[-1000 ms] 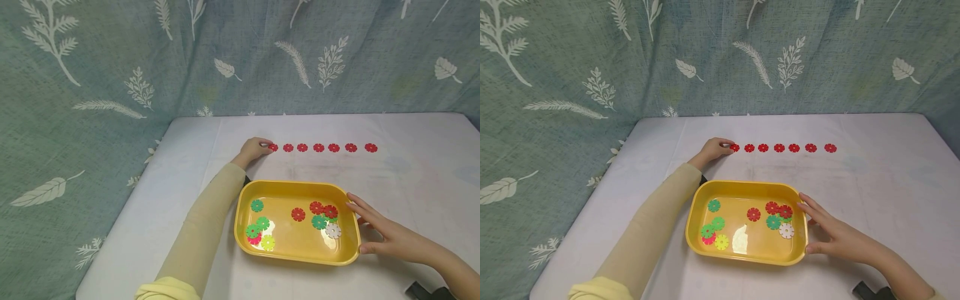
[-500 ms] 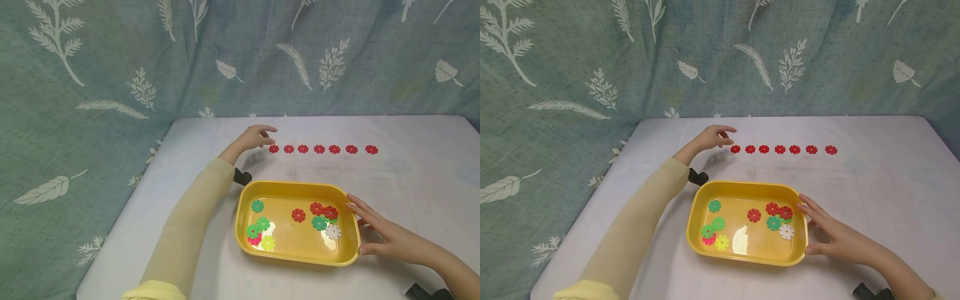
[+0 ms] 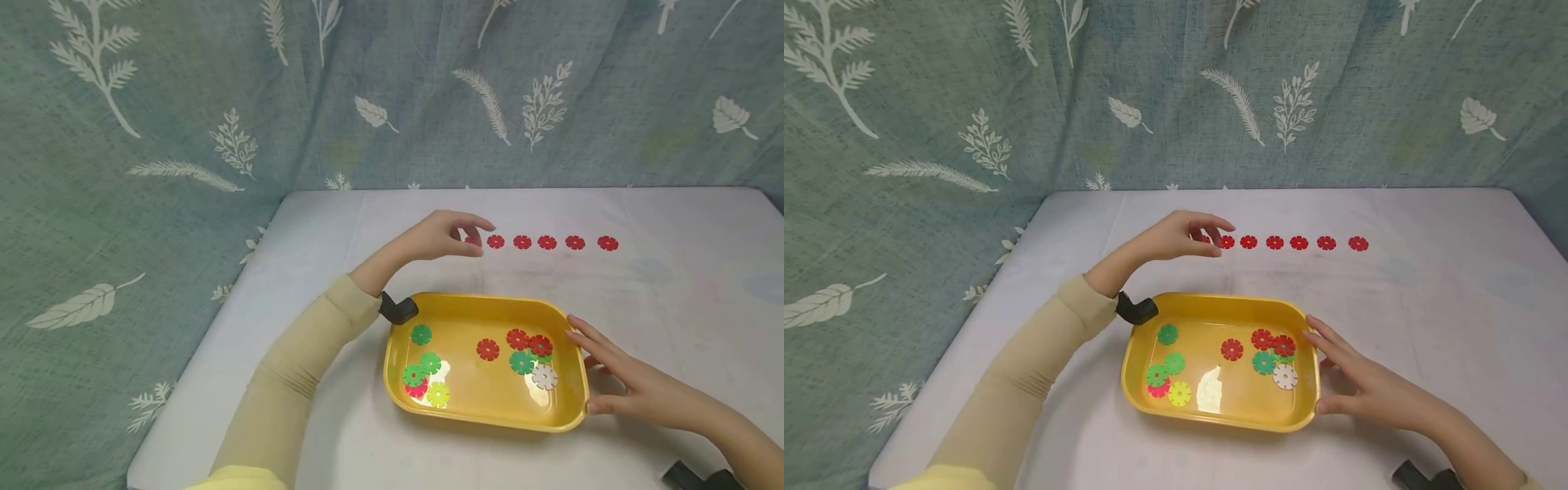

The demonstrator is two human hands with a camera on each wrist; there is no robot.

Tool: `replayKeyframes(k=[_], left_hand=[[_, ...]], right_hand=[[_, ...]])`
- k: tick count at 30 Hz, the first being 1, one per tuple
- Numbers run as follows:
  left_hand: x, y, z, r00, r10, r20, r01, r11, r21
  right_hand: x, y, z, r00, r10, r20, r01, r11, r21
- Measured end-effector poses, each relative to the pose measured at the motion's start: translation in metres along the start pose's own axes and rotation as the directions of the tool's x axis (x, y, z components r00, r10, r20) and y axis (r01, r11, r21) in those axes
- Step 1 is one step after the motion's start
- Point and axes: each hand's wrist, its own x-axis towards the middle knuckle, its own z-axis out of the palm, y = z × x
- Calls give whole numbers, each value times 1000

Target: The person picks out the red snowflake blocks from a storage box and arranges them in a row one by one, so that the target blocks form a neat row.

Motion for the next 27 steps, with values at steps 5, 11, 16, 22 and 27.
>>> replayKeyframes(k=[5, 11, 16, 22, 27], left_hand=[[-8, 17, 20, 988, 51, 146, -57, 998, 34], [-10, 18, 47, 926, 46, 374, -82, 993, 82], [-13, 12, 64, 885, 7, 465, -96, 981, 169], [-12, 14, 84, 860, -77, 505, -129, 923, 361], [-12, 16, 98, 848, -104, 520, -143, 899, 414]], right_hand=[[0, -1, 0, 1000, 12, 3, -12, 1000, 0], [0, -2, 0, 1000, 17, 2, -17, 1000, -10], [0, 1, 0, 1000, 4, 13, -4, 1000, -11], [0, 3, -1, 1000, -11, 23, 11, 1000, -11], [0, 2, 0, 1000, -9, 8, 9, 1000, -9]])
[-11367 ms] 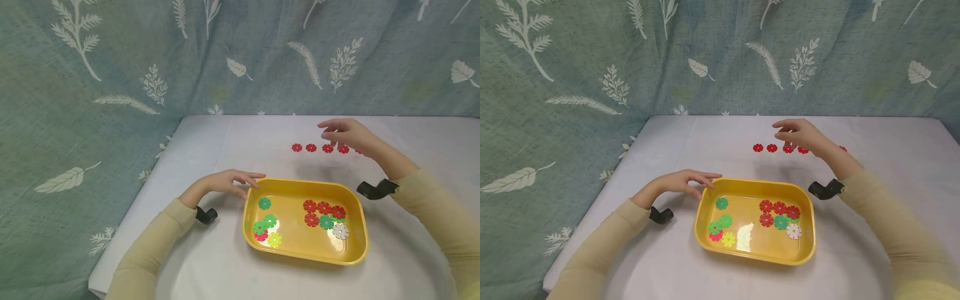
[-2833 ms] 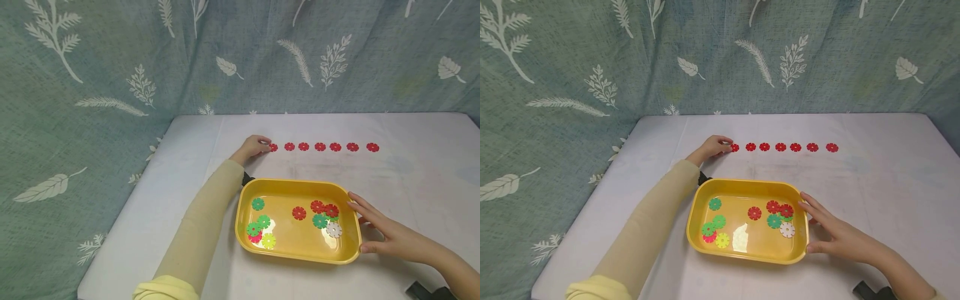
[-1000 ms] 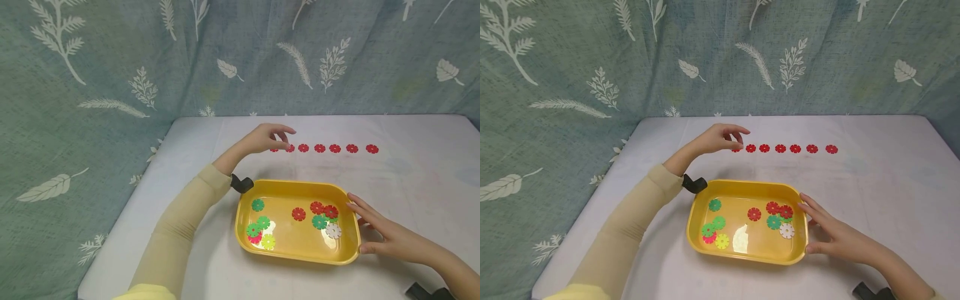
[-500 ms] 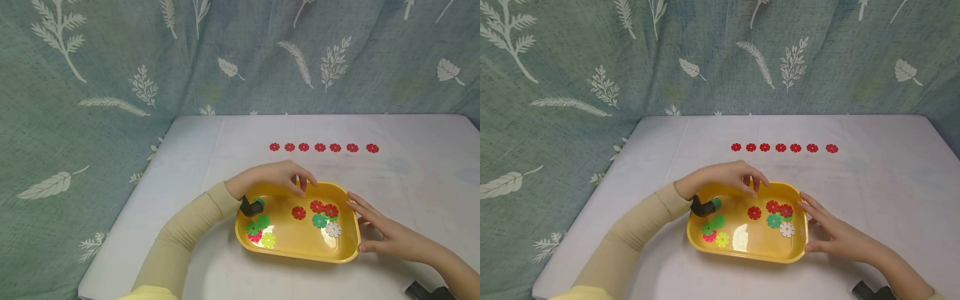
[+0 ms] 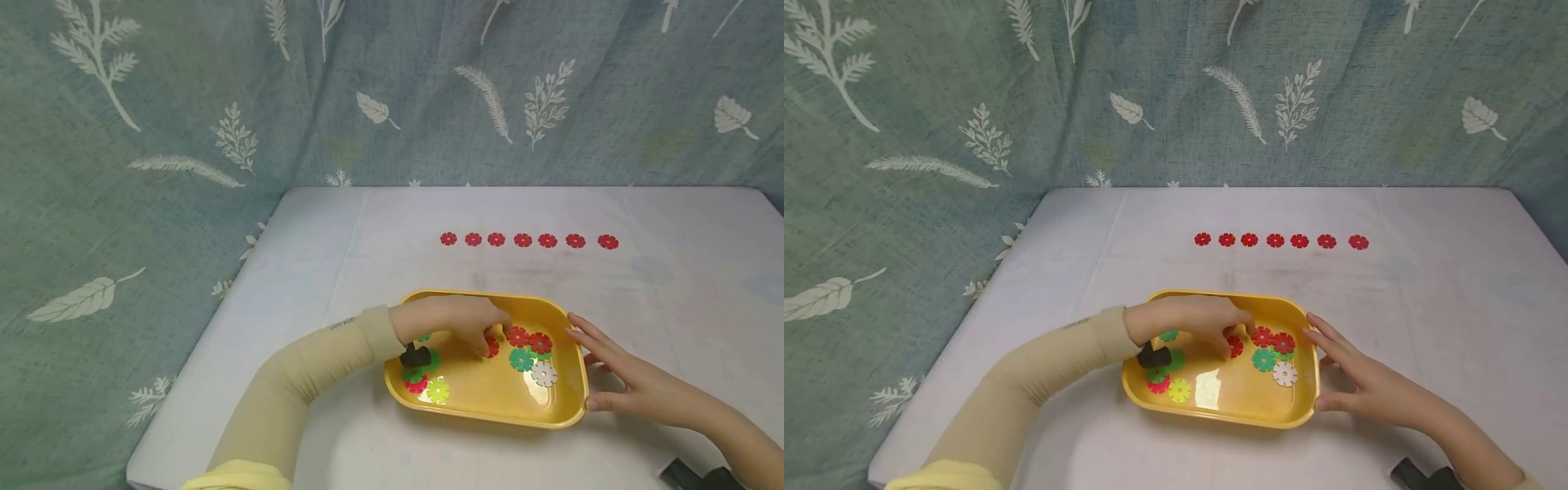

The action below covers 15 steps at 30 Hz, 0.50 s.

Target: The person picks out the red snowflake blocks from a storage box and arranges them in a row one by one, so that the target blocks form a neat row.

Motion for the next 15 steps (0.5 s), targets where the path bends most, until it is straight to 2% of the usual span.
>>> replayKeyframes(k=[3, 6, 10, 15], left_hand=[[2, 2, 3, 1000, -16, -11, 16, 1000, 19], [4, 2, 5, 998, -51, -34, 53, 998, 42], [5, 0, 8, 995, -92, -31, 94, 994, 58], [5, -3, 10, 996, -92, -8, 93, 995, 46]], right_hand=[[-1, -1, 0, 1000, -26, -7, 26, 1000, -6], [-1, -2, 0, 1000, -21, -16, 21, 1000, -2], [-1, -1, 1, 1000, -13, -16, 13, 1000, -3], [0, 0, 1, 1000, -26, -9, 26, 1000, -13]])
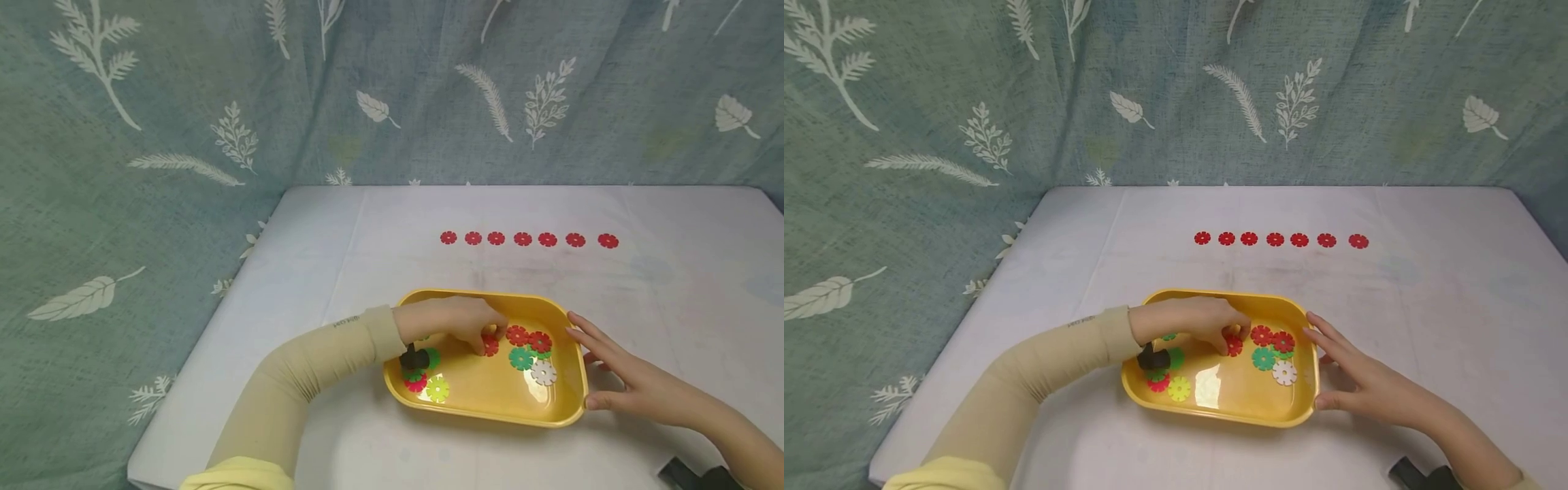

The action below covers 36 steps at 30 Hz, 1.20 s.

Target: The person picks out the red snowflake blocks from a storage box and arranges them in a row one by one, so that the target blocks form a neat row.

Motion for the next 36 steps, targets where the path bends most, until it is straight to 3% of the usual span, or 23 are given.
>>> replayKeyframes(k=[9, 16, 21, 27, 36], left_hand=[[-4, -6, 3, 997, 76, 1, -76, 995, -70], [-5, -9, 4, 992, 111, -67, -115, 992, -58], [-6, -10, 5, 994, 80, -70, -89, 984, -152], [-6, -10, 5, 999, 23, -43, -35, 949, -313], [-5, -12, 5, 997, 38, -73, -64, 914, -401]], right_hand=[[1, 0, -1, 999, 30, 16, -30, 1000, 5], [2, -5, -2, 999, 51, 17, -51, 999, -1], [1, -5, -2, 999, 33, 8, -33, 999, 4], [1, -3, -1, 1000, 18, 5, -18, 1000, 2], [1, -4, -2, 1000, 18, 7, -18, 1000, 4]])
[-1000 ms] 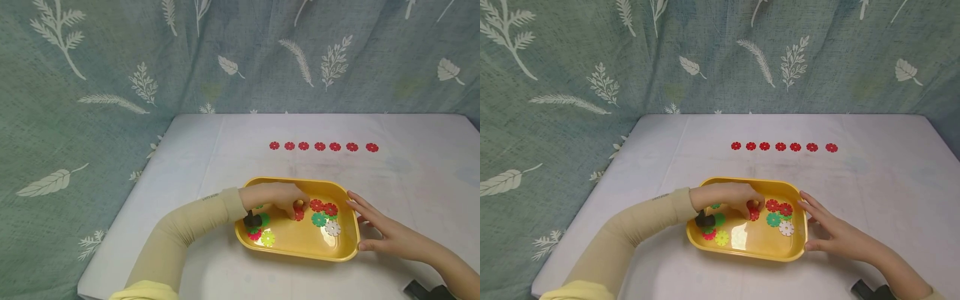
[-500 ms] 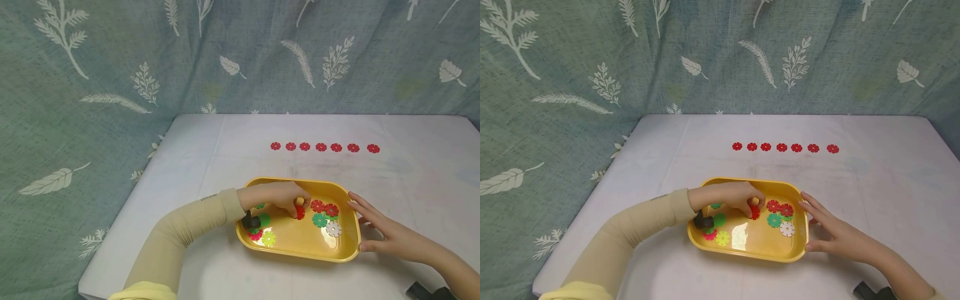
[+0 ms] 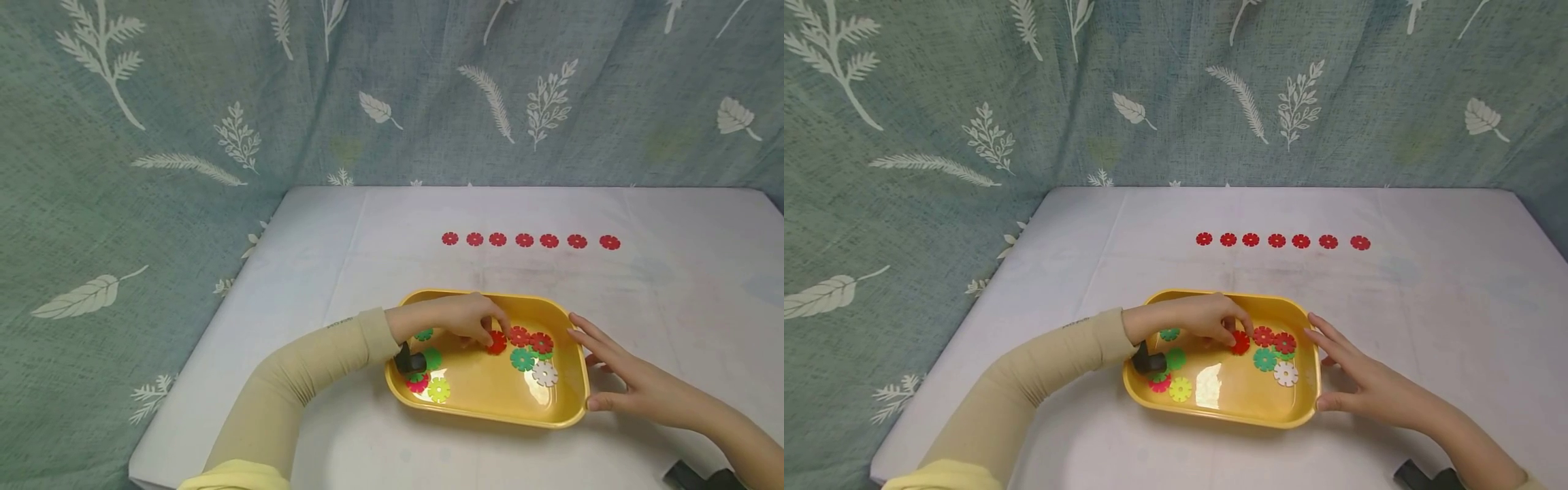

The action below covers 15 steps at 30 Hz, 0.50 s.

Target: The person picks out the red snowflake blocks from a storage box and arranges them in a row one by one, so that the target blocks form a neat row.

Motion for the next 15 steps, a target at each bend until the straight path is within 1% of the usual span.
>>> replayKeyframes(k=[4, 7, 9, 13, 15], left_hand=[[1, 1, -1, 1000, -3, 13, 3, 998, -56], [1, 3, -2, 1000, -3, 19, 5, 995, -99], [1, 4, -3, 1000, -3, 19, 6, 993, -120], [-1, 6, -7, 1000, 6, 12, -4, 981, -194], [-2, 8, -10, 1000, -1, 0, 1, 974, -227]], right_hand=[[0, 0, 1, 1000, 10, -2, -10, 1000, -4], [0, 1, 1, 1000, 2, -3, -2, 1000, -3], [0, 2, 0, 1000, -16, -3, 16, 1000, -4], [0, 2, 1, 1000, -30, -6, 30, 1000, 1], [-1, 1, 1, 1000, -27, -8, 27, 1000, 4]])
